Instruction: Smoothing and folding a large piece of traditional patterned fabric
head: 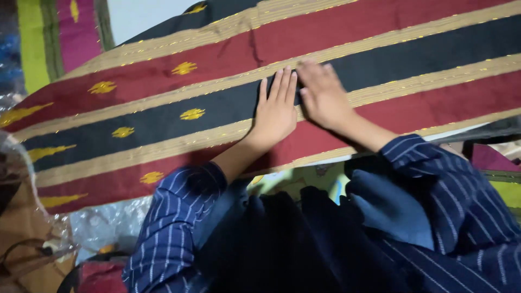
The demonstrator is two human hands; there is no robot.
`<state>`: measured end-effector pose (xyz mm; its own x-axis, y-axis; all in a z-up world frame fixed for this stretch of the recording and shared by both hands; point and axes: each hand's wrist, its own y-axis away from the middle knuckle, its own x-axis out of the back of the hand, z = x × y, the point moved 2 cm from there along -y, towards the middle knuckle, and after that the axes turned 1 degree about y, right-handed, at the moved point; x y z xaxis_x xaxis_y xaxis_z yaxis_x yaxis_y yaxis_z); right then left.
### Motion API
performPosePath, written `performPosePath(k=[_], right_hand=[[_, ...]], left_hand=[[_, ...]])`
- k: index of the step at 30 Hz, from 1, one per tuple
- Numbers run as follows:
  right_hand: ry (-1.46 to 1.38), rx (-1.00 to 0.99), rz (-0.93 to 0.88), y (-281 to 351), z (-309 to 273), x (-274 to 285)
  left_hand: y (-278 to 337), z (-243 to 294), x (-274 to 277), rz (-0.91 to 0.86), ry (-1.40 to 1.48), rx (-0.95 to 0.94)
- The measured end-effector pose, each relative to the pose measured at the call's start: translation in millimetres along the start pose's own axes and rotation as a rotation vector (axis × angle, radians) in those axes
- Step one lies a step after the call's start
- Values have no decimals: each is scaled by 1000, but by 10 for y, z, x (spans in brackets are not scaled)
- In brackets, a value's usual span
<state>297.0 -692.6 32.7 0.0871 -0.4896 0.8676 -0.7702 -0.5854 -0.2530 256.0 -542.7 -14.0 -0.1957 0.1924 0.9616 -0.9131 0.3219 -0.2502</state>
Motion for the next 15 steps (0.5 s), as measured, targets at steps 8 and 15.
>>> performPosePath(k=[8,15], right_hand=[[117,5,-4,142,405,74],[193,-125,65,459,944,417]], left_hand=[[-8,-18,6,-65,223,54],[18,-47,21,-99,257,34]])
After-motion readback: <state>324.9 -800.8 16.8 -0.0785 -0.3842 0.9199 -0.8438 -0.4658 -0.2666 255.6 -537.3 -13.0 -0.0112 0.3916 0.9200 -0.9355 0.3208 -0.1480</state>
